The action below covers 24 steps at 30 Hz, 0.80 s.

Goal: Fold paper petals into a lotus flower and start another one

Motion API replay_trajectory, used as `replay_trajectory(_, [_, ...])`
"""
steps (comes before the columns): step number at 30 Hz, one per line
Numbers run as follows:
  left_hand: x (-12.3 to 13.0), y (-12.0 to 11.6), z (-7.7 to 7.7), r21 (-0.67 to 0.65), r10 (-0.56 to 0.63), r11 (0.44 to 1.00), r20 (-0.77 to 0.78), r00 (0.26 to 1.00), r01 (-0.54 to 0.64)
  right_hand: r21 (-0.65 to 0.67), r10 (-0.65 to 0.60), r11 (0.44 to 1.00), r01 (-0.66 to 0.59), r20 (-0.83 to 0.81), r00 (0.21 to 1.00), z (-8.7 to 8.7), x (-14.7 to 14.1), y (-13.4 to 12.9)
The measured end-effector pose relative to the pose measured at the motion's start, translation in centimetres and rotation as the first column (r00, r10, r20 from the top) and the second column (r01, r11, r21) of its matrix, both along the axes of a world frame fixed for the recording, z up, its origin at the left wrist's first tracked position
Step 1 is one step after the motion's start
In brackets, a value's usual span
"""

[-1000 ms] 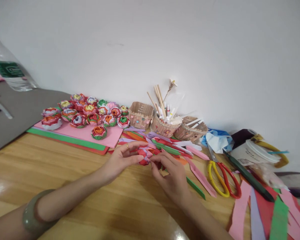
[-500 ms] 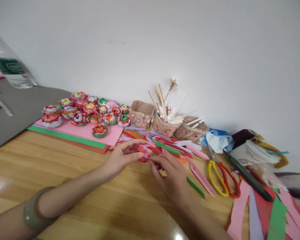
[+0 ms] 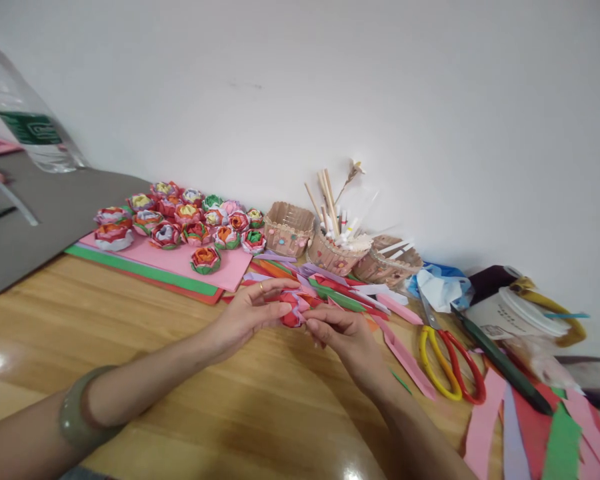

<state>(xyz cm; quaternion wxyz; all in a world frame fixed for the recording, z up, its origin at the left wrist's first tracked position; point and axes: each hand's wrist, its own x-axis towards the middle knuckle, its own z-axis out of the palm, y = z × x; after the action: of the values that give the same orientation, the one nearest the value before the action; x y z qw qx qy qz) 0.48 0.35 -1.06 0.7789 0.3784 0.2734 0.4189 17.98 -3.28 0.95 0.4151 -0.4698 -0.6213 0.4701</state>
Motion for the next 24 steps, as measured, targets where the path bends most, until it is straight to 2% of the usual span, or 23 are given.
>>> replay_trajectory(3, [-0.1,0.1,0.0,-0.025,-0.015,1.000,0.020,1.000,0.015,-0.026,-0.009,1.000,0.009,-0.013,1.000,0.1,-0.1,0.1])
replay_trajectory(8, [-0.2,0.1,0.1,-0.032,-0.051,0.998,0.038,0.998,0.052,-0.110,-0.092,0.990,0.089,-0.016,0.996,0.2,-0.6,-0.1])
replay_trajectory(11, [-0.3,0.1,0.1,-0.028,-0.052,0.998,0.036,0.998,0.053,-0.123,-0.129,0.984,0.126,-0.019,0.991,0.1,-0.9,-0.2])
replay_trajectory(14, [-0.3,0.0,0.1,-0.022,-0.047,0.999,0.019,0.999,0.048,-0.116,-0.116,0.987,0.113,-0.012,0.993,0.2,-1.0,-0.3])
replay_trajectory(18, [-0.2,0.0,0.1,-0.003,-0.060,0.998,0.019,0.998,0.060,-0.046,-0.067,0.997,0.068,0.024,0.997,0.4,-1.0,-0.5])
replay_trajectory(24, [-0.2,0.0,0.0,0.041,-0.085,0.996,0.036,0.996,0.084,0.120,-0.147,0.985,0.127,0.183,0.972,0.5,-1.0,-0.6])
